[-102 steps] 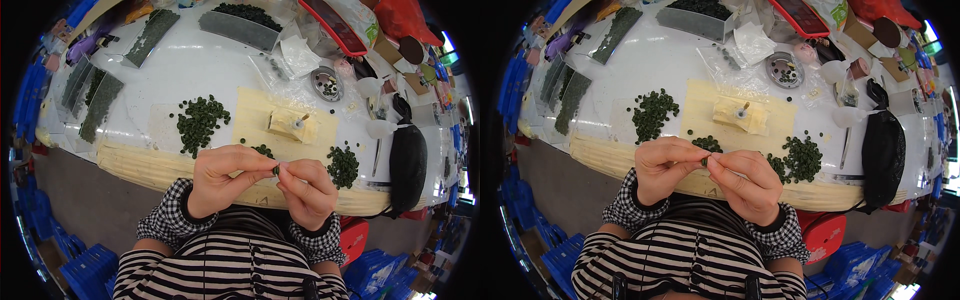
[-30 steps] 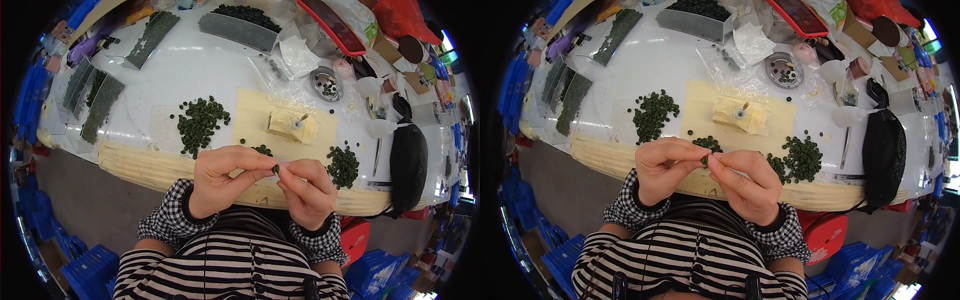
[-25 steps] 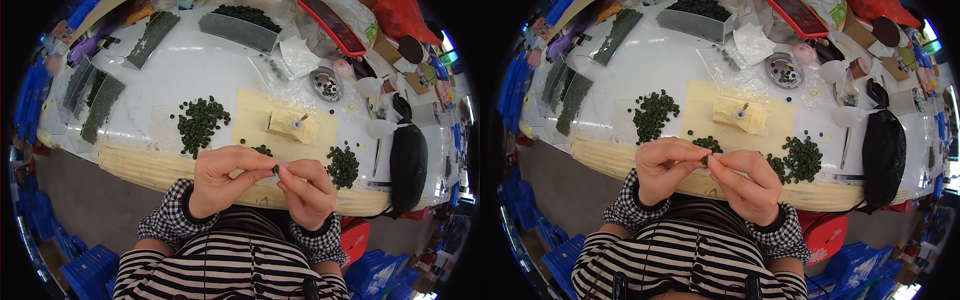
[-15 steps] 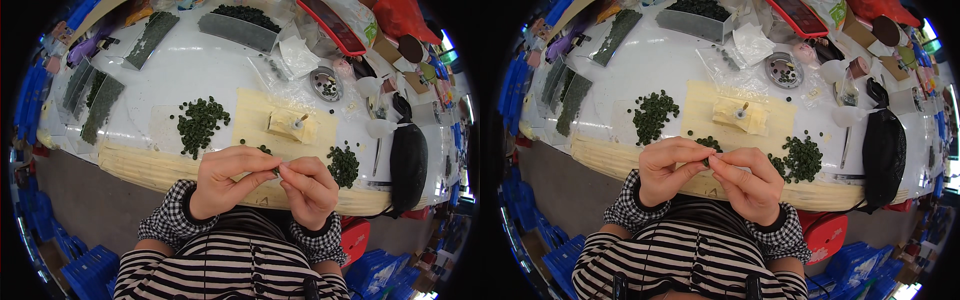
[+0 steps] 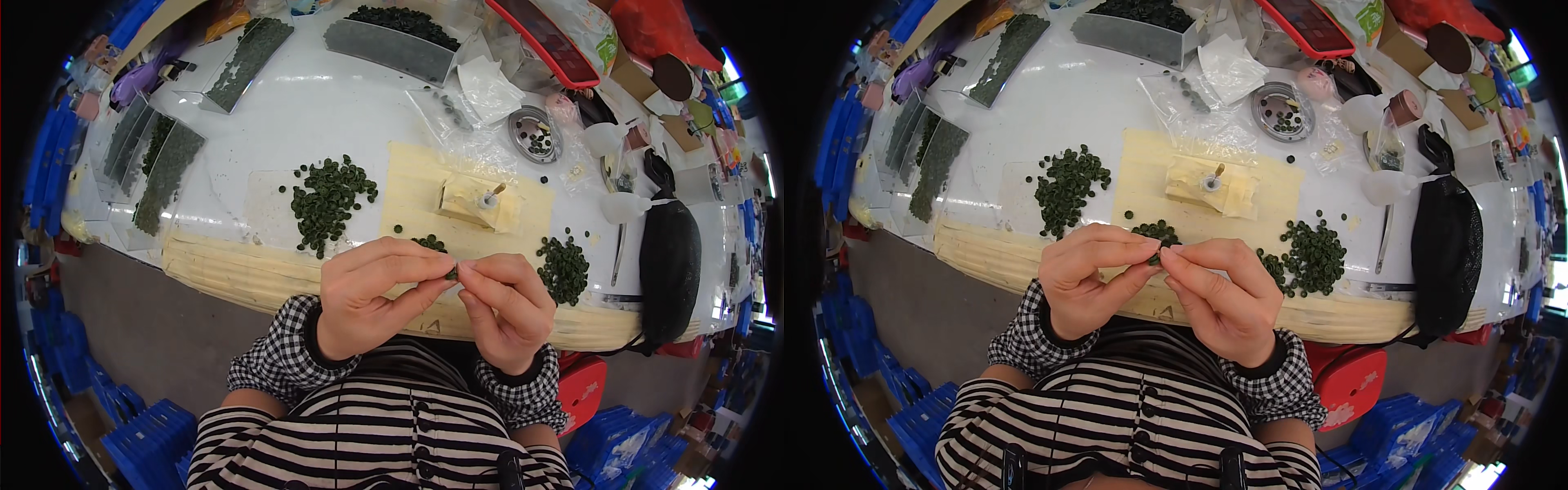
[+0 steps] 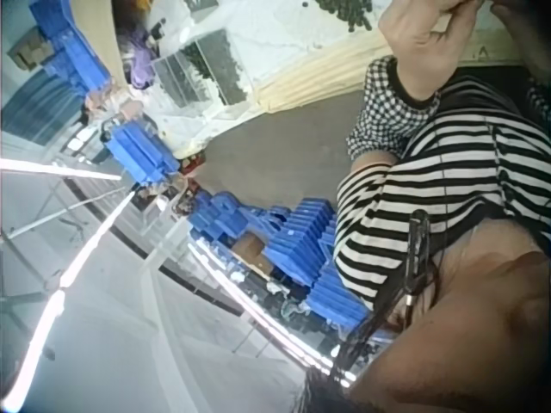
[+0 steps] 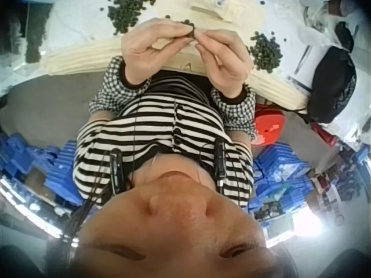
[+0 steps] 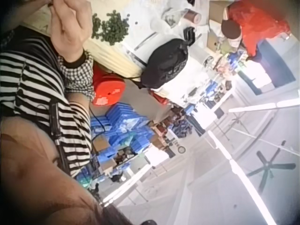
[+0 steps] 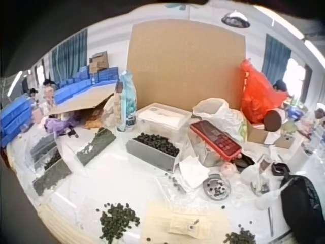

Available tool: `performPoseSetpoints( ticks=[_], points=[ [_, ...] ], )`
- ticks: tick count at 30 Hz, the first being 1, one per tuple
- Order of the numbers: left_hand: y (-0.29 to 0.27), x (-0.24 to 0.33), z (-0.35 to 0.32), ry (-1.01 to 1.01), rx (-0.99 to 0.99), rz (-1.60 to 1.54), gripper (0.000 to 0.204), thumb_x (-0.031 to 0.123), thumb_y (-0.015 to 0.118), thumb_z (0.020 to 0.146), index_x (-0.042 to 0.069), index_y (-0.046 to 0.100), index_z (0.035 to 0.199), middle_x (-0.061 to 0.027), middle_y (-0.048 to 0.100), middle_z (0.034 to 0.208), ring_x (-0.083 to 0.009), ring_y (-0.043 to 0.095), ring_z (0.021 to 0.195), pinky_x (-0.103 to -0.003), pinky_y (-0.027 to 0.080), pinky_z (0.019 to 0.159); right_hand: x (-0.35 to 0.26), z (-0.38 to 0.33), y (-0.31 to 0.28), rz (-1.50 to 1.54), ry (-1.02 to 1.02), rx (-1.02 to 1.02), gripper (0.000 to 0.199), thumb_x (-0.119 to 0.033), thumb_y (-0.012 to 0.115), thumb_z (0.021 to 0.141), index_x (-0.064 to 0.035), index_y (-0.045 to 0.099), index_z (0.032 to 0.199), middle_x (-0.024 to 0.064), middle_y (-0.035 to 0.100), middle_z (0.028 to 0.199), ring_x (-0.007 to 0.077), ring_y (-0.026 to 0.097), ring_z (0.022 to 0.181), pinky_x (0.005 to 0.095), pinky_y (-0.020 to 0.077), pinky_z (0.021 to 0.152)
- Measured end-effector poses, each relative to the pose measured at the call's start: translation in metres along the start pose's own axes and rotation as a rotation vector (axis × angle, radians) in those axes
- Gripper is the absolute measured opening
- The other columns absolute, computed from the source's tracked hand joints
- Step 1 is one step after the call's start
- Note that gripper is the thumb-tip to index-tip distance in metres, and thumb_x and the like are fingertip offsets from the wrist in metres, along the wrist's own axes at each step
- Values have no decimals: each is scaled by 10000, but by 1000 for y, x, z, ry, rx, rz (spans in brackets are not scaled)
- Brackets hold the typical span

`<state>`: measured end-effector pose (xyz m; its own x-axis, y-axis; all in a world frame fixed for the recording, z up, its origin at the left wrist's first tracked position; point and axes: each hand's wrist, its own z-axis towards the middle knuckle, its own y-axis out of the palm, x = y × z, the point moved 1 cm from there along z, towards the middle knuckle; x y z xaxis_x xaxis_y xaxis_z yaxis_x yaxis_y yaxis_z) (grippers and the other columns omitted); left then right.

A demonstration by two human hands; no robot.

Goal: Assembling and inspecting small green plastic components at a factory workbench.

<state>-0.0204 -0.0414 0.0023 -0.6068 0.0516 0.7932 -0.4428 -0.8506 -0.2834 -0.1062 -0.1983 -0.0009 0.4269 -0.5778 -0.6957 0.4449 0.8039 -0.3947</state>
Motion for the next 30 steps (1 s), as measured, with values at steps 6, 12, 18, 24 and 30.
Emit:
performPoseSetpoints(
  ticks=[6,12,18,24,30],
  points=[
    [1,-4,-2,21,14,-20,232,-59,746,714,0,708,935,-124,693,888,-213,692,787,-266,562,661,0,0,-1,-6,-3,-5,329,49,746,707,-20,713,1027,98,655,919,207,623,776,274,504,655],
    [2,-5,-4,19,27,-24,239,-52,754,704,8,711,932,-117,695,887,-211,691,773,-269,558,648,0,2,-2,-22,-8,3,324,55,742,705,-13,712,1020,100,659,916,207,624,776,277,503,659],
    [1,-5,-5,14,-4,4,235,-55,753,708,7,705,930,-121,700,904,-208,687,784,-257,544,660,-1,2,-4,-29,-6,22,316,57,740,706,-9,710,1014,105,659,919,214,625,784,282,502,669],
    [-4,-8,-7,-106,-201,206,263,-54,734,723,27,701,970,-76,622,854,-192,598,737,-271,479,622,0,-4,-9,-28,47,60,312,77,718,714,-5,708,1015,112,655,921,223,622,781,284,491,672],
    [-34,-12,-2,-147,-37,393,187,-1,708,748,9,659,929,-94,559,810,-238,553,724,-332,453,630,3,-5,-8,-25,45,69,317,85,715,709,0,706,1015,114,651,911,227,621,782,285,489,670]
  ],
)
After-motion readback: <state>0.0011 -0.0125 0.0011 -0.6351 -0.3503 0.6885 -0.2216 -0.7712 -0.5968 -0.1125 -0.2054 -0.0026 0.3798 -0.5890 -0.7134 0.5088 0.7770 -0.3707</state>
